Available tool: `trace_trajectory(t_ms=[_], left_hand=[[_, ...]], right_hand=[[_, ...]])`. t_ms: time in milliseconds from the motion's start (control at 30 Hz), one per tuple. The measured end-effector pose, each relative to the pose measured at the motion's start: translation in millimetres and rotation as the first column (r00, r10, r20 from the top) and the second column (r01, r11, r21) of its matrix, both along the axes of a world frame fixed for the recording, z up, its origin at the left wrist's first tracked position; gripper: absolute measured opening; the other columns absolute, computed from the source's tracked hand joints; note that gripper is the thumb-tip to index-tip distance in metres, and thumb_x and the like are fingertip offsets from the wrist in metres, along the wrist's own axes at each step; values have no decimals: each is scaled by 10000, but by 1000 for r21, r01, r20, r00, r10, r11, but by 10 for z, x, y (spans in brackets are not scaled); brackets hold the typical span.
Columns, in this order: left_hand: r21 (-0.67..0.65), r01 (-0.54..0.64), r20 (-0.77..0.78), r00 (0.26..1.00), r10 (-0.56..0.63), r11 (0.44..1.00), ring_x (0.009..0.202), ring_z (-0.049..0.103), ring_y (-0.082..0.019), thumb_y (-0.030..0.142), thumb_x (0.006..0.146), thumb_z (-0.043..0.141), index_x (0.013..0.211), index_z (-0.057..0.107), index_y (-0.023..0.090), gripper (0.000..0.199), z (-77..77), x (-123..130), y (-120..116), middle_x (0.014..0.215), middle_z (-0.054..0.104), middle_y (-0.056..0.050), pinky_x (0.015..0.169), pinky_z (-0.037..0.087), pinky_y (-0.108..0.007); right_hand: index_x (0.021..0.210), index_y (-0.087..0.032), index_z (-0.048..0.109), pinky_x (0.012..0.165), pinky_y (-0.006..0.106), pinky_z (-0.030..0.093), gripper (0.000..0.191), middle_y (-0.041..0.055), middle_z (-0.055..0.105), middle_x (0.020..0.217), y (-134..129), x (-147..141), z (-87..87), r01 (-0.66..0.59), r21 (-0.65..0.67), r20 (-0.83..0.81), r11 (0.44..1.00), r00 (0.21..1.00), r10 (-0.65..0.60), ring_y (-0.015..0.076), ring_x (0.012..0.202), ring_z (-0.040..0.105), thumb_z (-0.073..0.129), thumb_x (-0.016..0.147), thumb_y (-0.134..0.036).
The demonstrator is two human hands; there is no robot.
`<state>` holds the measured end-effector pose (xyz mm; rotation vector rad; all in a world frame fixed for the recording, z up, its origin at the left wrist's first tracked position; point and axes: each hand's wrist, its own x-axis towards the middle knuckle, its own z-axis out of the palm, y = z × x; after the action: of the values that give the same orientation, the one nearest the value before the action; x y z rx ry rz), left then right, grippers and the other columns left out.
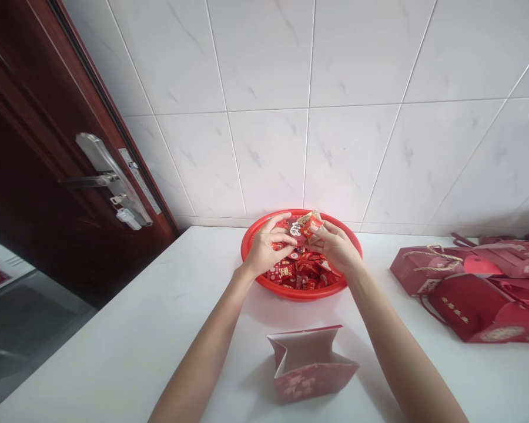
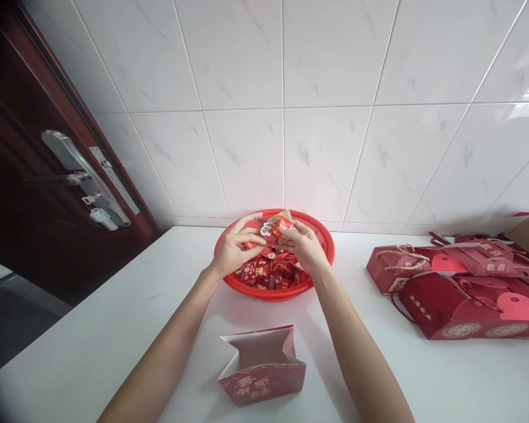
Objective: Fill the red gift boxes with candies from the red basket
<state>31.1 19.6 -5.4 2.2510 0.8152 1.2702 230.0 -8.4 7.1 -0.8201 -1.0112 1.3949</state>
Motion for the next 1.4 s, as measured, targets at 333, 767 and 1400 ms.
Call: trace_trajectory(t_ms=[333, 767, 1400], left_hand=[[-235, 37, 275, 961, 29, 971, 877, 747, -190, 354, 783, 751, 1125, 720, 198, 377, 22, 22, 45, 1325, 674, -94, 817, 646, -335], [-223, 31, 181, 983, 10, 974, 982, 725, -225, 321, 780, 741, 1197, 695, 202, 437, -36, 26, 86, 1210, 740, -79, 920, 609, -380], [-483, -262, -640, 756, -133, 836, 948, 711, -265, 316, 771, 732, 1074, 765, 223, 319, -77, -34, 103, 1053, 766, -58, 792, 531, -284]], right_hand=[[959, -233, 746, 866, 411, 581, 383, 31, 750, 889, -5, -8, -26, -43, 55, 27, 998, 999, 41, 215, 807, 693, 889, 675, -446], [1013, -226, 735, 859, 415, 589, 363, 60, 747, 1021, -53, -30, -5, -116, 63, 96, 991, 989, 110, 233, 872, 699, 866, 724, -402], [937, -215, 728, 747, 355, 501, 400, 27, 715, 873, 10, -20, -77, 63, 46, 110, 997, 992, -67, 180, 737, 613, 881, 646, -443]])
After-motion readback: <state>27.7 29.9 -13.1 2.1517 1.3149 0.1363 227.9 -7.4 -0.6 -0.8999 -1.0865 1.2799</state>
